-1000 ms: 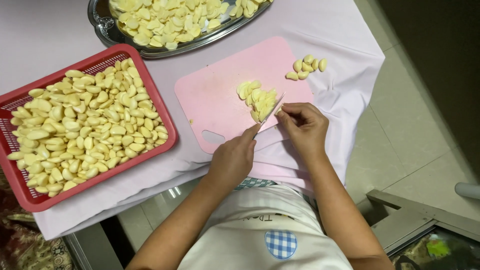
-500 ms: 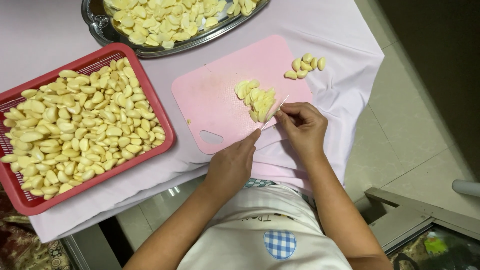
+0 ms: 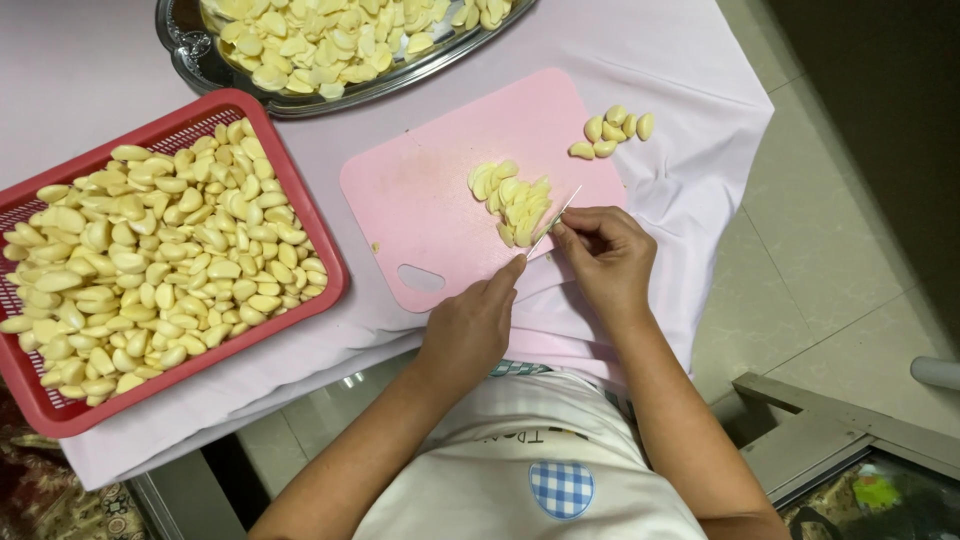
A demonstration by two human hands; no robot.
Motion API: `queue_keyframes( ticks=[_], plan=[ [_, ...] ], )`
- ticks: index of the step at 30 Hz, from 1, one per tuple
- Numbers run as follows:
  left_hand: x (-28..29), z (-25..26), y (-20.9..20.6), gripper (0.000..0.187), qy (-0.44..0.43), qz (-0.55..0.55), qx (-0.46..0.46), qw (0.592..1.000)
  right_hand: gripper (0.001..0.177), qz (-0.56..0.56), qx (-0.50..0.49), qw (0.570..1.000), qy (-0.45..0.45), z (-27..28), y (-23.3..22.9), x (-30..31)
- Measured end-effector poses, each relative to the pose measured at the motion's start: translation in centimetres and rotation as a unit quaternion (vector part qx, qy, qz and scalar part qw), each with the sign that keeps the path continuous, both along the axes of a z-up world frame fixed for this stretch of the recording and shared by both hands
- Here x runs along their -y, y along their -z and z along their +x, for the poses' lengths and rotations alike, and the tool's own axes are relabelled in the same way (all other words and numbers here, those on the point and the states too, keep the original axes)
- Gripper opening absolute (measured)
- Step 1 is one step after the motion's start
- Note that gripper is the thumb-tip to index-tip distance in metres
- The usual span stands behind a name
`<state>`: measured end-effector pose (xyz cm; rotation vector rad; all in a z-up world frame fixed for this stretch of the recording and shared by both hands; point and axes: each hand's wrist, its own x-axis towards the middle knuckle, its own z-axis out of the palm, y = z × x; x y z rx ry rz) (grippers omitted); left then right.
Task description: Slicing peeled garlic cloves into thin slices using a knife on a cutting board.
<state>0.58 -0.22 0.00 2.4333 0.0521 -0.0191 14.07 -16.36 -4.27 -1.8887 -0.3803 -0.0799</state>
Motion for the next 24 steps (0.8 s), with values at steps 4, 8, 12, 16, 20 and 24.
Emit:
queue_keyframes(
  ticks=[4,8,12,16,20,24],
  plan=[
    [0.2,0.6,0.6,0.042,0.002,0.019,0.001,1.0,0.013,0.006,-0.002,1.0,-0.002,-0.1,-0.2,-0.1],
    [0.6,1.4,1.2,0.041,0.007,0.041,0.008,0.999,0.014,0.005,0.002,1.0,-0.003,-0.1,-0.4,-0.1],
    [0.6,1.7,1.1,0.041,0.002,0.048,0.021,0.999,0.013,0.014,0.013,1.0,-0.007,-0.1,-0.4,-0.2],
    [-0.4,1.3,0.4,0.043,0.006,0.032,-0.016,0.999,0.013,0.02,0.007,1.0,0.002,-0.3,-0.8,-0.3],
    [-0.7,1.0,0.3,0.042,-0.017,-0.024,-0.014,0.999,0.012,0.02,-0.001,1.0,-0.001,-0.5,-0.8,-0.3],
    [-0.1,0.2,-0.7,0.043,-0.017,-0.022,0.0,1.0,0.014,0.025,-0.01,1.0,0.007,-0.4,-0.4,-0.3]
  ],
)
